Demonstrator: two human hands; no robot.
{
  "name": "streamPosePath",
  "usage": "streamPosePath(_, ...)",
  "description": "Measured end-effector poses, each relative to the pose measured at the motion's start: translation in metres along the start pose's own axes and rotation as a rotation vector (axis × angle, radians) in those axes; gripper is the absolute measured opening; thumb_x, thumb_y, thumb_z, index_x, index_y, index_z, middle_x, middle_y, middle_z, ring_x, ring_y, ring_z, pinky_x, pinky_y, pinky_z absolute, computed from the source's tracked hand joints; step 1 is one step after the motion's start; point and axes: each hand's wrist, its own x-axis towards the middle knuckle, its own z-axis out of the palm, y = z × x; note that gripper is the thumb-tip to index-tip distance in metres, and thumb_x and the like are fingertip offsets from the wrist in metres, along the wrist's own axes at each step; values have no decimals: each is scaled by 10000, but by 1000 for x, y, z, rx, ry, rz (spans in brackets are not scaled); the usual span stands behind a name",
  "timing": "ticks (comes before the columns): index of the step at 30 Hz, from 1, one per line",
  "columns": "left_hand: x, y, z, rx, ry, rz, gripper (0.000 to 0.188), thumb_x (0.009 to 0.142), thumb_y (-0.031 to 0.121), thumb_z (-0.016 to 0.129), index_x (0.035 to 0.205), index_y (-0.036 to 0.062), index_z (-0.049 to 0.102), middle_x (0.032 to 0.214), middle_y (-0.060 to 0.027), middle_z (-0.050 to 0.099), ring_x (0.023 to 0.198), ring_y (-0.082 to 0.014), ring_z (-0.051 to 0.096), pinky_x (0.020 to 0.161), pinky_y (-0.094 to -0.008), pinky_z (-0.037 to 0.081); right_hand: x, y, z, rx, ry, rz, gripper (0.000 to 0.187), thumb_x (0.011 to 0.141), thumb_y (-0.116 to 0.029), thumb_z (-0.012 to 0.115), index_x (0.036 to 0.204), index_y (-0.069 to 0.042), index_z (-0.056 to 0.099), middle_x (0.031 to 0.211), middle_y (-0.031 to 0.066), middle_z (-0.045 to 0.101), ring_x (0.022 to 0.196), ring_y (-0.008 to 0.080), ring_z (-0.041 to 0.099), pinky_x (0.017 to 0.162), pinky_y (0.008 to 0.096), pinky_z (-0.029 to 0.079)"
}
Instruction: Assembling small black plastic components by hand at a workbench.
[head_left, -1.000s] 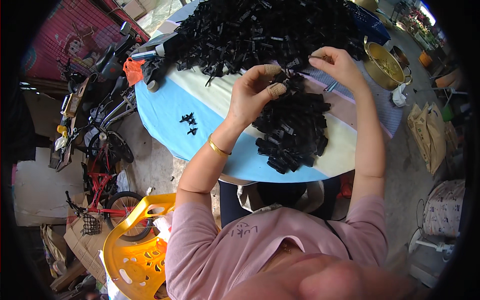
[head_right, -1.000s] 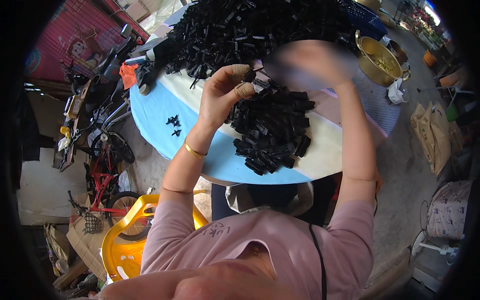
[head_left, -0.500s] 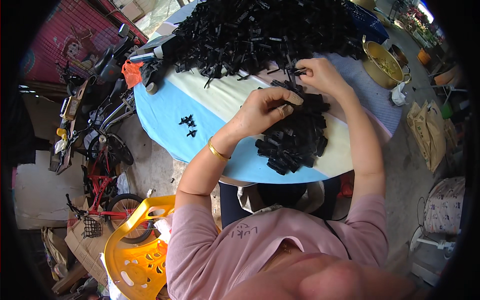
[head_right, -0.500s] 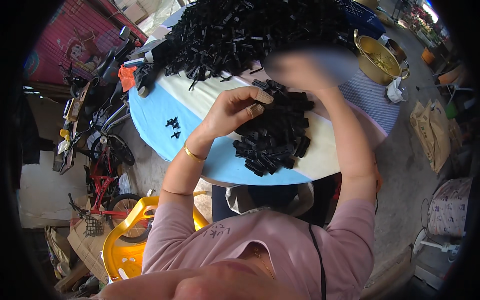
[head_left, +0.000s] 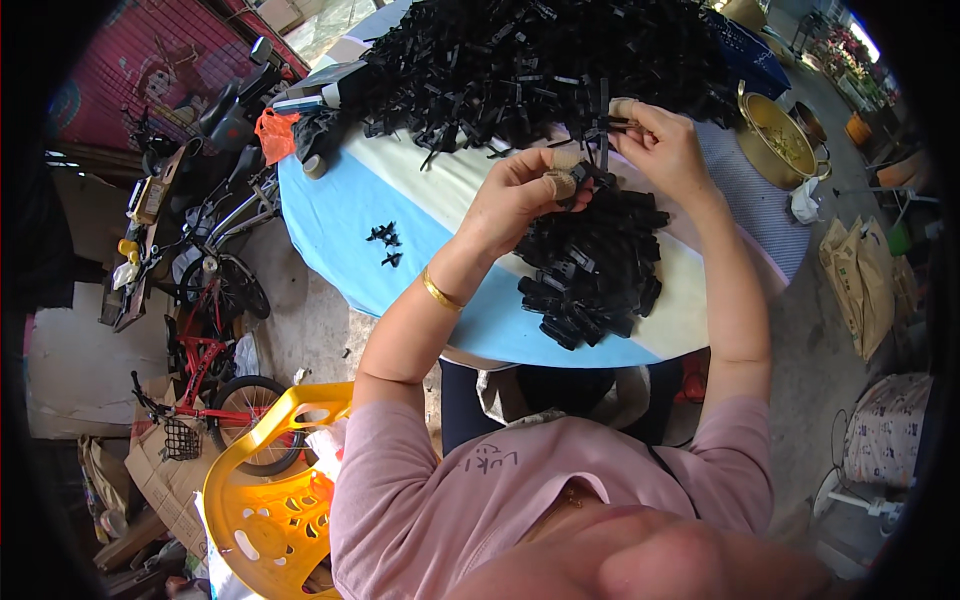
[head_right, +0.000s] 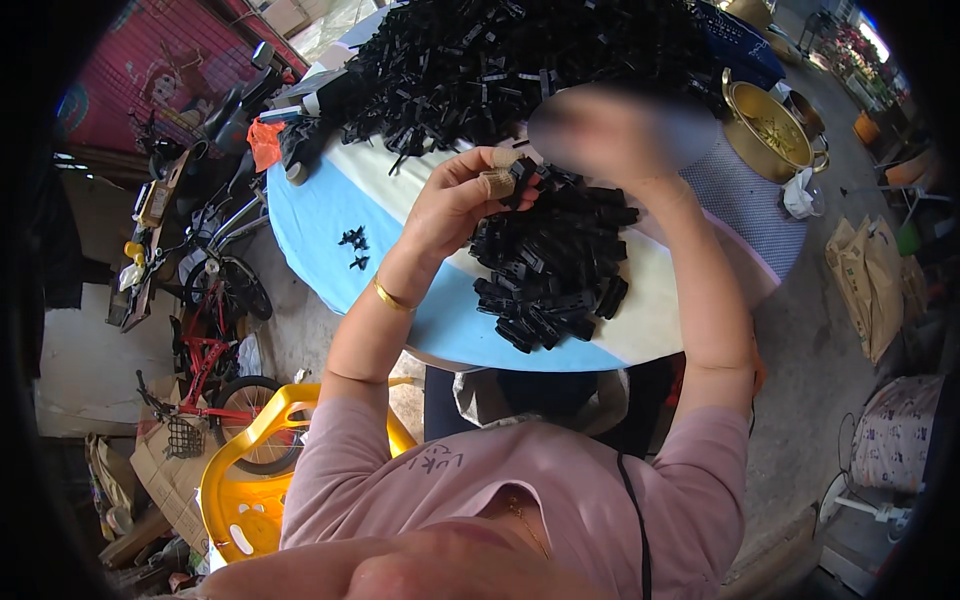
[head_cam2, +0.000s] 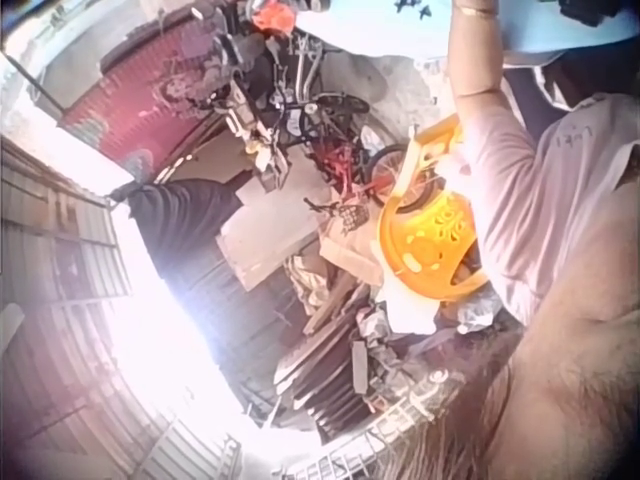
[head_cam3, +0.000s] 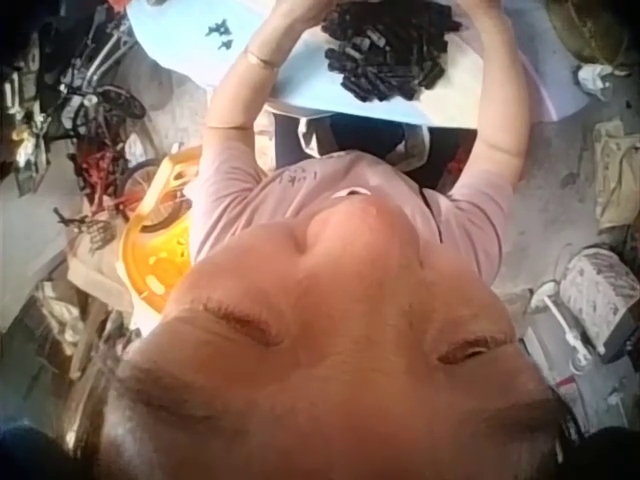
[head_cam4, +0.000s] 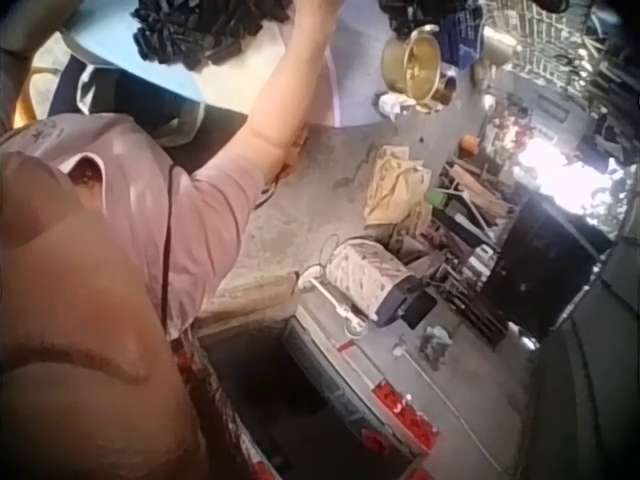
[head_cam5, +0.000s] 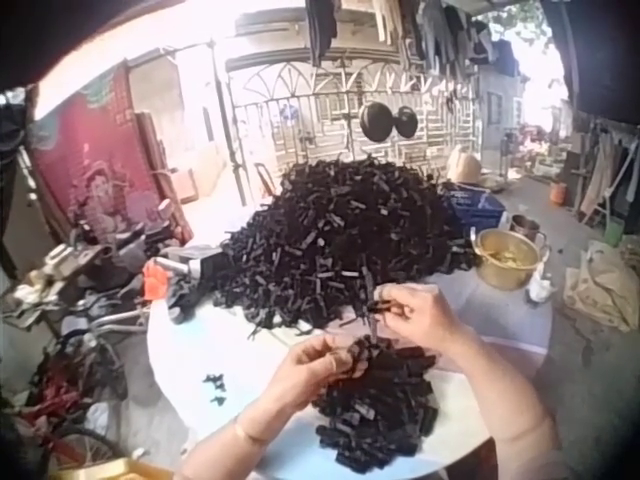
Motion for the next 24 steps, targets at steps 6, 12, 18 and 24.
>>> streamPosePath(6, -1, 0, 0, 42, -11, 50, 201, 809, 14, 504, 1005, -24, 530, 947, -114, 602, 869, -203, 605, 813, -335, 494, -2, -9, 4, 10, 9, -76, 273, 688, 2, 678, 953, -34, 622, 722, 53, 612, 529, 88, 518, 489, 212, 427)
streamPosePath(12, -2, 3, 2, -7, 77, 128, 228, 807, 0, 493, 1031, -24, 527, 958, -120, 602, 857, -199, 605, 794, -322, 493, -1, -14, -3, -150, -198, 32, 254, 660, 9, 642, 911, -23, 615, 611, 57, 523, 514, 123, 462, 490, 230, 386)
streamPosePath(18, 1, 1, 0, 88, 152, 251, 287, 793, -11, 507, 1079, -34, 508, 975, -116, 596, 855, -186, 601, 796, -318, 490, -4, -16, 1, -54, -443, 139, 215, 641, -11, 617, 856, -21, 619, 567, 66, 499, 502, 143, 456, 493, 247, 387)
streamPosePath(24, 1, 3, 3, 105, 196, 240, 333, 801, -43, 508, 1133, -36, 478, 953, -74, 573, 815, -136, 581, 770, -263, 489, -3, -16, -1, -63, -227, 44, 225, 668, -4, 633, 893, -9, 611, 607, 57, 521, 510, 119, 461, 489, 240, 394)
